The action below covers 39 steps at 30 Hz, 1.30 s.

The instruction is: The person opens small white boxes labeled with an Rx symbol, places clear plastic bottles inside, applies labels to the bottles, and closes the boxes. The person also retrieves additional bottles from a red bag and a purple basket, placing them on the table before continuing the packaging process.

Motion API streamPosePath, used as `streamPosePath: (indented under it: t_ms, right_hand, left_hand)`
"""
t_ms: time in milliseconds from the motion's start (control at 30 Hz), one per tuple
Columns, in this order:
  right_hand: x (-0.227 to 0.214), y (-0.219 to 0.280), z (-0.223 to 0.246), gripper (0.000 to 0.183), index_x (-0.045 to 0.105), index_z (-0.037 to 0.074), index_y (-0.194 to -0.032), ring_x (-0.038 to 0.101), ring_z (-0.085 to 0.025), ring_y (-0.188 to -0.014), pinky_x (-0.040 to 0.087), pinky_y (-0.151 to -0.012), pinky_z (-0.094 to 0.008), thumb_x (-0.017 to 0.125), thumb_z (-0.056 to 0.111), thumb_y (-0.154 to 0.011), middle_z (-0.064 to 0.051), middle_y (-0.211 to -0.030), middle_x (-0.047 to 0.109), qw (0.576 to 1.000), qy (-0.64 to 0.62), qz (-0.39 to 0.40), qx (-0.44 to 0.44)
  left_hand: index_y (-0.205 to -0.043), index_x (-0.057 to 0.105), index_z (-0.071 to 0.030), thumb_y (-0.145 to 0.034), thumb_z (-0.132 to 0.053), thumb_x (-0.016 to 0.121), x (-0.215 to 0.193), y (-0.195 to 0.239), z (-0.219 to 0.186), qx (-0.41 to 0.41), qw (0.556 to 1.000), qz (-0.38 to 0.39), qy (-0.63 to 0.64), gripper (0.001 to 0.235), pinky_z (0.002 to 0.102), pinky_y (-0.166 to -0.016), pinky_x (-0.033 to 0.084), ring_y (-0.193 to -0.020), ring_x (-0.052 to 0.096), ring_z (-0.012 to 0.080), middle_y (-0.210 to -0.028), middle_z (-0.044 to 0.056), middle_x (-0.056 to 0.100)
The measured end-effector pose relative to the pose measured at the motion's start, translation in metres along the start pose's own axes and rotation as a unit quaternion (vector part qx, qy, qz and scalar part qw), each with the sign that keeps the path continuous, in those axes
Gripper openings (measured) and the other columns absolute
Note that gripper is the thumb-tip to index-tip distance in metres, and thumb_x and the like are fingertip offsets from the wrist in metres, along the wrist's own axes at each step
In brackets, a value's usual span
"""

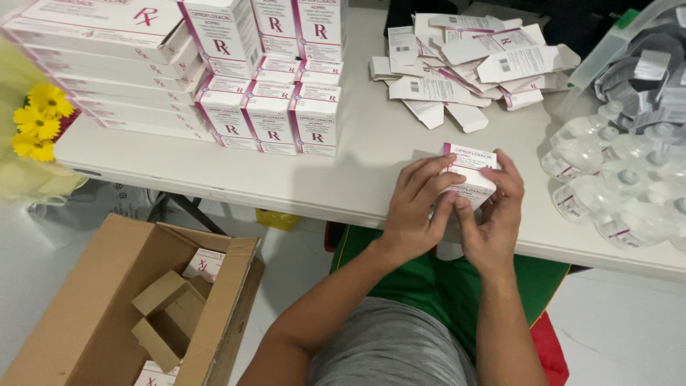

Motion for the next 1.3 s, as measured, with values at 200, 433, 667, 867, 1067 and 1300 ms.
streamPosePath:
  t_ms: [200,433,667,867,1067,1300]
  right_hand:
    - [0.02,0.009,0.021,0.071,0.02,0.003,-0.164,0.058,-0.027,-0.136,0.049,-0.112,-0.038,0.061,0.003,-0.106,-0.022,-0.152,0.051,0.99,0.09,-0.016,0.109]
    - [0.098,-0.024,0.073,0.076,0.013,-0.001,-0.16,0.044,-0.035,-0.143,0.04,-0.118,-0.043,0.06,-0.009,-0.1,-0.031,-0.156,0.034,0.98,0.156,-0.019,-0.124]
    - [0.194,-0.12,0.054,0.061,0.031,0.002,-0.165,0.06,-0.03,-0.139,0.059,-0.106,-0.037,0.061,0.01,-0.112,-0.018,-0.15,0.046,0.989,0.11,-0.004,-0.103]
    - [0.241,-0.153,0.033,0.063,0.038,-0.003,-0.154,0.056,-0.04,-0.134,0.049,-0.109,-0.043,0.06,0.031,-0.106,-0.028,-0.15,0.05,0.979,0.125,0.16,-0.033]
    - [0.178,-0.123,0.045,0.051,0.051,-0.001,-0.145,0.057,-0.039,-0.136,0.045,-0.113,-0.045,0.061,0.03,-0.105,-0.026,-0.145,0.06,0.963,0.18,0.188,-0.068]
    - [0.04,-0.06,-0.013,0.03,0.064,-0.001,-0.115,0.071,-0.041,-0.099,0.053,-0.091,-0.047,0.057,0.021,-0.096,-0.023,-0.098,0.075,0.869,0.321,0.269,0.263]
  left_hand:
    - [-0.141,0.054,-0.002,-0.091,-0.007,0.073,-0.022,0.011,0.009,-0.18,0.983,0.016,0.033,0.054,0.041,-0.096,0.054,-0.11,0.066,0.0353,-0.124,0.016,0.065]
    - [-0.142,0.055,-0.005,-0.097,0.0,0.068,-0.099,-0.013,0.001,-0.044,0.988,-0.114,-0.098,0.047,0.041,-0.105,0.055,-0.122,0.065,0.0354,-0.136,0.016,0.064]
    - [-0.142,0.053,-0.004,-0.093,0.001,0.067,-0.175,-0.094,0.071,-0.018,0.955,-0.158,-0.249,0.052,0.045,-0.102,0.055,-0.121,0.063,0.0394,-0.131,0.02,0.059]
    - [-0.146,0.047,0.0,-0.082,0.002,0.074,-0.202,-0.123,0.102,-0.067,0.921,-0.134,-0.36,0.07,0.049,-0.103,0.05,-0.125,0.053,0.0422,-0.135,0.024,0.051]
    - [-0.139,0.057,-0.003,-0.091,0.006,0.073,-0.15,-0.089,0.07,-0.01,0.959,-0.115,-0.259,0.052,0.045,-0.099,0.052,-0.119,0.057,0.0372,-0.13,0.018,0.055]
    - [-0.125,0.065,-0.004,-0.071,0.005,0.067,0.01,-0.056,0.047,0.038,0.974,0.204,-0.087,0.055,0.048,-0.098,0.049,-0.116,0.062,0.0377,-0.117,0.015,0.067]
Point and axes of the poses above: each hand's wrist, its own y-axis away from the middle knuckle, its own x-axis out of the palm, z = x × y, the point moved 7 cm from there along -y, towards the middle knuckle
